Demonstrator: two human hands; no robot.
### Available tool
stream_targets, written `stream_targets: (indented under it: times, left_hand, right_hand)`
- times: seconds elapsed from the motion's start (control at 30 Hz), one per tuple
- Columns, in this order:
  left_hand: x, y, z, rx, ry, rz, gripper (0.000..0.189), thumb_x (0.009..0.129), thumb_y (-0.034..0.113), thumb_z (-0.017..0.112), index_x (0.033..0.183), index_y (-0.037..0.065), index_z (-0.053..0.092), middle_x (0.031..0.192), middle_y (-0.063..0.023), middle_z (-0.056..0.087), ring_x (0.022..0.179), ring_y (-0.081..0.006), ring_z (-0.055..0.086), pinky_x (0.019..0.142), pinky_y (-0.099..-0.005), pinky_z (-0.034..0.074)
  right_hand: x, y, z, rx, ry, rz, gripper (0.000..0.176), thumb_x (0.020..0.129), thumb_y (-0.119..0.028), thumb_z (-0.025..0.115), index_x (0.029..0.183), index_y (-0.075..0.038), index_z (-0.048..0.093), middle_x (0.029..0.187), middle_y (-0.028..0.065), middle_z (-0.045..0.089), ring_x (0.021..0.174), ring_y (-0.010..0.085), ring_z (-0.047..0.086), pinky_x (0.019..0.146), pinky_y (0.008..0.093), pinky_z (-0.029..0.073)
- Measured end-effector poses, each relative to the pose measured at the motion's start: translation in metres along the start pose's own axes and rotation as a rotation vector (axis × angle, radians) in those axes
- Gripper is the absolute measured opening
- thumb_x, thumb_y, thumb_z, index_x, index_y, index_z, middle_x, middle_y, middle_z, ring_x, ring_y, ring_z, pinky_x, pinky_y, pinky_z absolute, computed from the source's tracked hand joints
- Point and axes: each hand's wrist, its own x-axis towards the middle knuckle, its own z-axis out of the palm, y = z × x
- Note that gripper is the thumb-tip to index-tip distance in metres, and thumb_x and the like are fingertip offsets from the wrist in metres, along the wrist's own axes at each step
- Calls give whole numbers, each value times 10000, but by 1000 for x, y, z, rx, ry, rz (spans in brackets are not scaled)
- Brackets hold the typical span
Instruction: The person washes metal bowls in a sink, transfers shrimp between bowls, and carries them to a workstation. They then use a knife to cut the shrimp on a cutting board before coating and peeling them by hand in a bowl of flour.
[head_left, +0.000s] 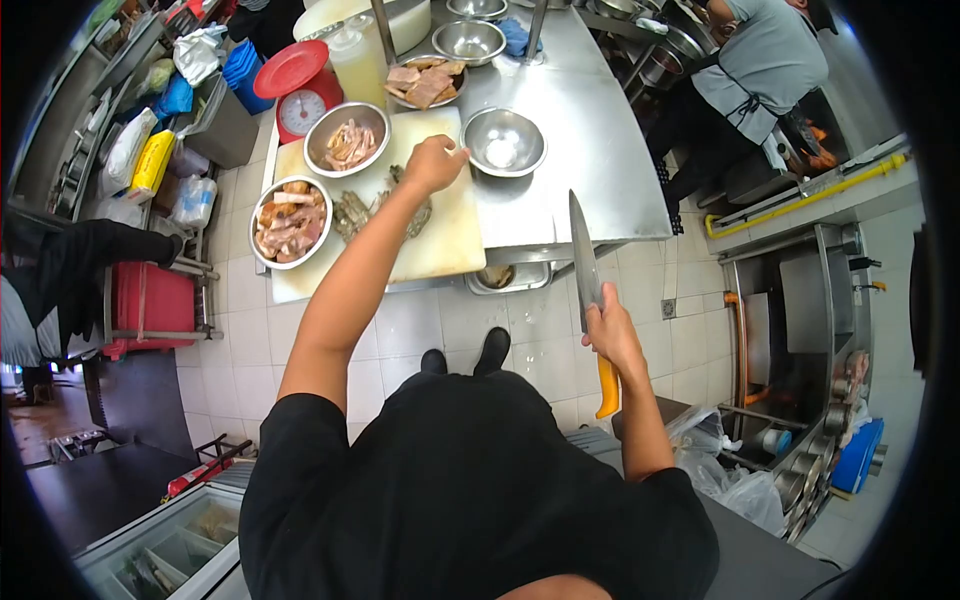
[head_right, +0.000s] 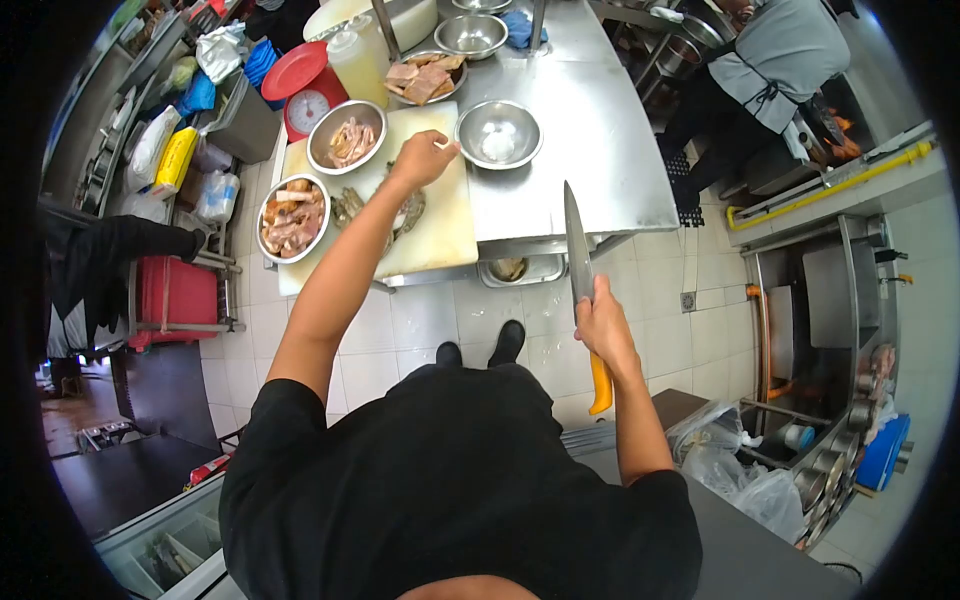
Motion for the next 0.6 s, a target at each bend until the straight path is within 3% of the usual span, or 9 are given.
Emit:
stream_targets:
  times: [0.1,0.17,0.2,0.3,0.37,0.43,0.5,0.6]
  left_hand:
    - [24,1,26,113,123,-36,423,795,298,627,959,-91,645,890,-197,695,809,-273,691,756,-350,531]
    - [41,2,31,-24,-227,-206,380,797,270,611,828,-108,627,755,-190,686,688,-282,692,685,-359,541]
    - [41,9,35,-222,-149,-269,320,801,222,586,716,-87,604,634,-171,646,551,-247,657,562,-336,526]
    - [44,26,33,-341,-8,-242,297,806,192,577,744,-98,607,566,-164,628,534,-227,663,556,-321,529]
    - [70,16,43,-725,73,-196,247,814,154,541,739,-70,611,585,-130,631,446,-156,584,443,-285,461]
    - [104,25,33,-915,148,-189,248,824,148,528,721,-64,608,602,-112,624,447,-132,565,417,-265,439]
    - [135,39,12,-817,154,-206,224,823,128,519,782,-79,594,649,-117,633,459,-136,571,412,-260,437]
    - [175,52,-12,-1012,127,-370,252,847,151,568,896,-96,567,756,-134,660,530,-144,603,443,-249,453]
  right_hand:
    - [8,23,-3,33,29,-52,184,890,-70,406,1041,34,403,737,187,577,516,235,595,498,362,481]
    - [12,38,-3,65,83,-40,287,888,-69,411,1151,44,431,832,217,569,554,231,602,510,361,483]
    - [14,44,-5,80,64,11,387,890,-70,417,1264,29,421,899,203,562,574,203,605,490,335,480]
    - [14,53,-10,181,70,56,400,893,-74,425,1281,25,421,884,159,566,571,165,595,472,300,478]
    - [16,52,-17,188,41,72,418,899,-79,426,1305,18,413,888,128,566,574,138,587,463,275,479]
    - [19,57,-21,284,43,86,425,910,-88,428,1320,18,406,895,122,568,578,136,587,468,275,484]
    - [25,65,-23,274,47,89,431,913,-90,432,1331,11,402,903,120,569,578,133,586,463,273,478]
    - [35,60,-29,267,30,87,433,917,-95,446,1337,1,408,900,114,562,577,127,580,467,268,472]
